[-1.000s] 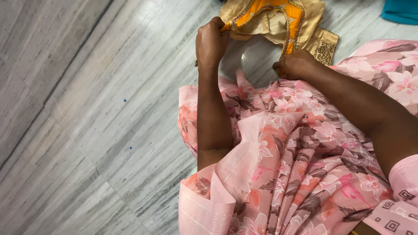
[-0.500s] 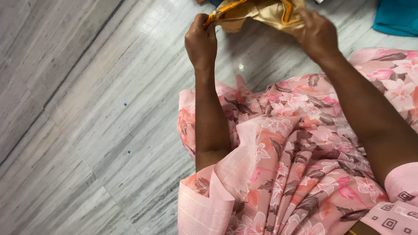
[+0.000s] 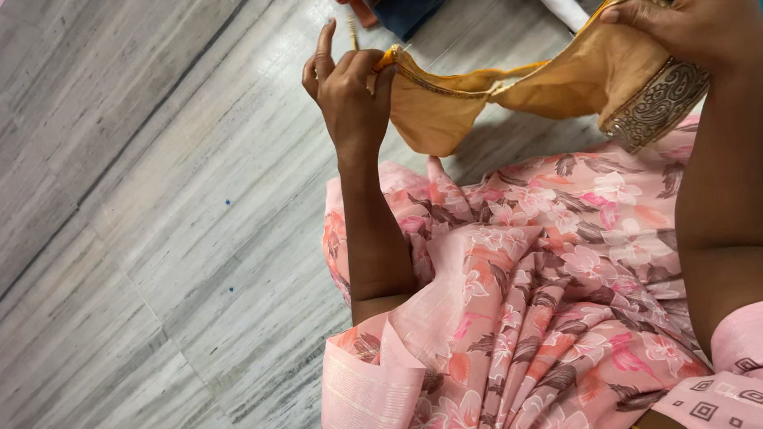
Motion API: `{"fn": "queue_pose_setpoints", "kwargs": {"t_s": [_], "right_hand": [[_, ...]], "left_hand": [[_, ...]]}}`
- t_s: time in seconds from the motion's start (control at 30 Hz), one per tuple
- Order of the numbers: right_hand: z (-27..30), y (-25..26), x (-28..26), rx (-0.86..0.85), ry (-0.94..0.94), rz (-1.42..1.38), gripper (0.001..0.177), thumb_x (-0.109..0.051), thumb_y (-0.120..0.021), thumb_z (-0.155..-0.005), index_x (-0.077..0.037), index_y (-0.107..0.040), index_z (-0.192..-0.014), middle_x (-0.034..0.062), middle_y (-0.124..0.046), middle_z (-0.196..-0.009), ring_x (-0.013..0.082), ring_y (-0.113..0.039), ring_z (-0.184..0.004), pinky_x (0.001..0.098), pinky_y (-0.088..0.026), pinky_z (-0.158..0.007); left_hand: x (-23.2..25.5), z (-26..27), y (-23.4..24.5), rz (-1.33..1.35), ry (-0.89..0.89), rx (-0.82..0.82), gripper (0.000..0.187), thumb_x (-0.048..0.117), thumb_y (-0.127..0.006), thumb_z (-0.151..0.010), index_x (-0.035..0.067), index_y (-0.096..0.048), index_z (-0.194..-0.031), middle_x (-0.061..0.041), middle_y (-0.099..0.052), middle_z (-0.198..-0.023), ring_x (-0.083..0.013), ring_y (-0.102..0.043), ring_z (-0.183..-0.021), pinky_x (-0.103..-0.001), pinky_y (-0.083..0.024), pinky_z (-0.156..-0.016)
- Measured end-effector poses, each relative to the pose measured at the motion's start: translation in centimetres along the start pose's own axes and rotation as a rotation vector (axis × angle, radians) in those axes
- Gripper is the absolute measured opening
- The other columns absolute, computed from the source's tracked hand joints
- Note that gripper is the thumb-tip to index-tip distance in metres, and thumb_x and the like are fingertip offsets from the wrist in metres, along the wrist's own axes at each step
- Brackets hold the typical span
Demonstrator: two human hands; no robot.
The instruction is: The person sits on the floor and folds several garments one by one, including a yellow top, a gold blouse, a teal blouse, and a red garment. Each item is smoothed, folded neatly, and placed into a growing stack.
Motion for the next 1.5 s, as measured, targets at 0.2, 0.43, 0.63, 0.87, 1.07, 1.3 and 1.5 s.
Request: {"fn": "queue_pose_setpoints", "kwargs": {"t_s": [0.2,0.43,0.63,0.87,1.07,1.3,1.5], "right_hand": [[-0.3,-1.7,2.3,0.008,-0.119,-0.186,0.016,-0.011,-0.082,-0.102,0.001,-0.074,-0.109,0.0061,-0.072,-0.097,0.0094,-0.066,-0.082,0.0241,-0.052,-0.074],[2.4,-3.3,6.9,0.47,0.057,-0.205,0.012,0.005,-0.071,-0.105,0.008,-0.06,-0.103,0.0121,-0.069,-0.101,0.0113,-0.062,-0.086,0.0244,-0.052,-0.079],[2.6,-8.0,5.6,0.452,-0.091,-0.482,0.017,0.001,-0.072,-0.107,0.002,-0.056,-0.101,0.0012,-0.058,-0.087,0.0029,-0.05,-0.073,0.0185,-0.042,-0.065],[1.3,-13.9,0.3,0.21,-0.185,-0.378,0.015,-0.005,-0.077,-0.107,0.003,-0.064,-0.104,0.0061,-0.07,-0.088,0.0069,-0.065,-0.076,0.0226,-0.053,-0.066],[1.2,-14.4,-1.4,0.141,-0.194,-0.42,0.013,-0.005,-0.073,-0.105,0.005,-0.067,-0.111,0.0093,-0.075,-0.097,0.01,-0.072,-0.085,0.0231,-0.059,-0.075],[1.4,-14.6,-2.4,0.109,-0.184,-0.492,0.018,-0.003,-0.07,-0.104,0.007,-0.066,-0.118,0.0116,-0.075,-0.105,0.0108,-0.072,-0.092,0.0241,-0.06,-0.08],[1.5,-13.9,-3.4,0.152,-0.137,-0.393,0.017,-0.003,-0.071,-0.105,0.007,-0.068,-0.117,0.0144,-0.073,-0.109,0.0142,-0.073,-0.091,0.0262,-0.06,-0.077]], "left_hand": [[-1.2,0.7,-2.5,0.198,0.031,-0.334,0.015,0.015,-0.084,-0.08,0.009,-0.075,-0.09,-0.005,-0.076,-0.085,-0.0219,-0.069,-0.108,-0.05,-0.03,-0.121],[1.1,0.6,-1.0,-0.101,0.036,0.267,0.013,0.012,-0.075,-0.091,0.009,-0.064,-0.086,-0.009,-0.076,-0.089,-0.0242,-0.073,-0.11,-0.045,-0.034,-0.119],[2.0,2.5,-6.0,0.108,0.414,-0.046,0.024,0.024,-0.079,-0.088,0.006,-0.065,-0.081,-0.01,-0.069,-0.065,-0.0254,-0.069,-0.059,-0.039,-0.055,-0.064],[4.4,5.1,-12.1,0.526,0.406,-0.125,0.024,0.026,-0.078,-0.089,0.003,-0.07,-0.091,-0.009,-0.076,-0.079,-0.0179,-0.077,-0.068,-0.032,-0.06,-0.064],[4.4,5.9,-13.2,0.64,0.529,-0.189,0.024,0.024,-0.077,-0.089,0.001,-0.075,-0.094,-0.009,-0.078,-0.08,-0.0142,-0.078,-0.072,-0.029,-0.061,-0.066],[4.5,5.5,-12.8,0.648,0.47,-0.151,0.022,0.022,-0.076,-0.091,0.0,-0.075,-0.095,-0.01,-0.078,-0.081,-0.0139,-0.078,-0.074,-0.028,-0.06,-0.069],[4.5,5.4,-12.9,0.663,0.467,-0.174,0.022,0.021,-0.074,-0.093,0.0,-0.075,-0.098,-0.01,-0.078,-0.081,-0.0137,-0.077,-0.075,-0.028,-0.06,-0.07]]}}
Point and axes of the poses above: each hand's wrist, its own z-axis away from the middle knuckle, its own y-axis out of the back of the hand, x = y × z, the point moved 5 cm from there along -z, towards the middle knuckle
